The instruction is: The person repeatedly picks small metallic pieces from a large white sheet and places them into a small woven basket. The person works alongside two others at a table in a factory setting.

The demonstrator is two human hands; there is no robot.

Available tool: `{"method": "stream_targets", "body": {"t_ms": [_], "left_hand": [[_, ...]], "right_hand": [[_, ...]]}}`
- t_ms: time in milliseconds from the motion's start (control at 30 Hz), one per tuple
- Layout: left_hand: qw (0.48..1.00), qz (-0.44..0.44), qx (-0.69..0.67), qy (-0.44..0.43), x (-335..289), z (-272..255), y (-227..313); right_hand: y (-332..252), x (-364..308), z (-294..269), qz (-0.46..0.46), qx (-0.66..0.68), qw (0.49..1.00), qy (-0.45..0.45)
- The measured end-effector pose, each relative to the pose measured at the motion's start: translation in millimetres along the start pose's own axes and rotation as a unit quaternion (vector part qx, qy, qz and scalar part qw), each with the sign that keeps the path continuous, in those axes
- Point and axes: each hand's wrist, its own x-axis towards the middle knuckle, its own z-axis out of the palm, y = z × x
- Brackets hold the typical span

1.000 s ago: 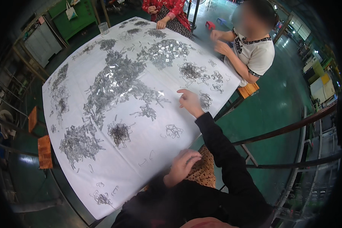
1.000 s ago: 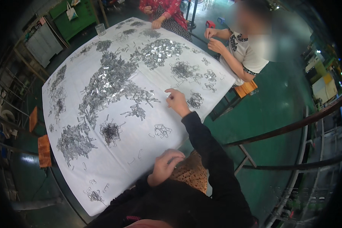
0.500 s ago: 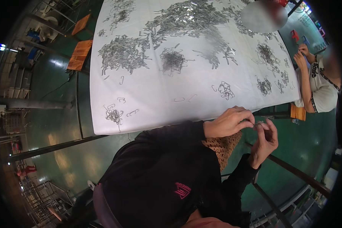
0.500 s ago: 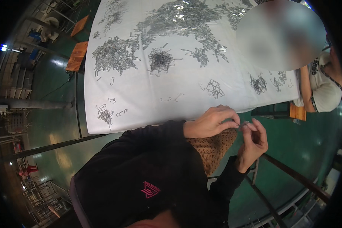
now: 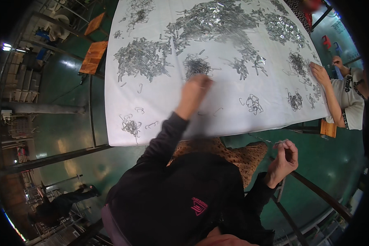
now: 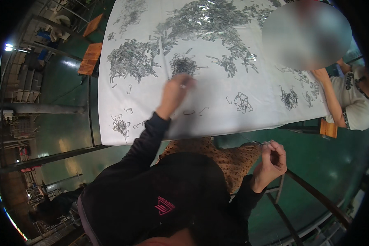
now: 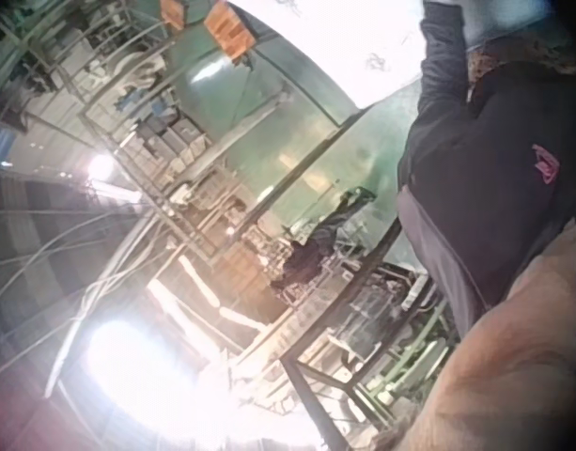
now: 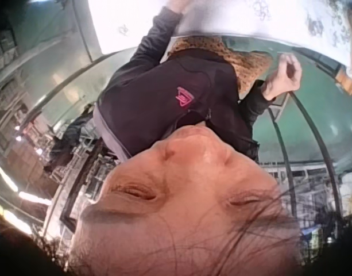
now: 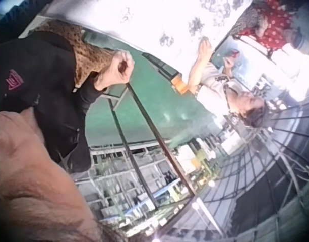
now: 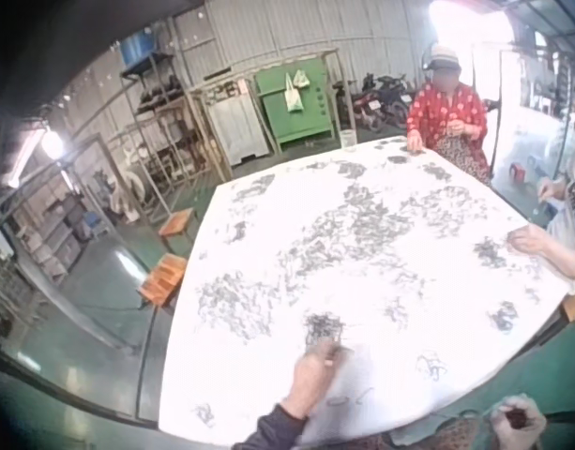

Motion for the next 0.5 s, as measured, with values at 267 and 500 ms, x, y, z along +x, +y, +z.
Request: {"method": "stream_targets", "body": {"t_ms": [267,500], "left_hand": [[0.974,-0.076,0.206,-0.059,4,-22,-88],[0.994,-0.066,0.079,0.031,9,-31,-87]], "right_hand": [[-3,0,4,0.019,-0.004,1.0,-0.019],[-8,-2,1,-0.003,0.01,1.0,-0.024]]}}
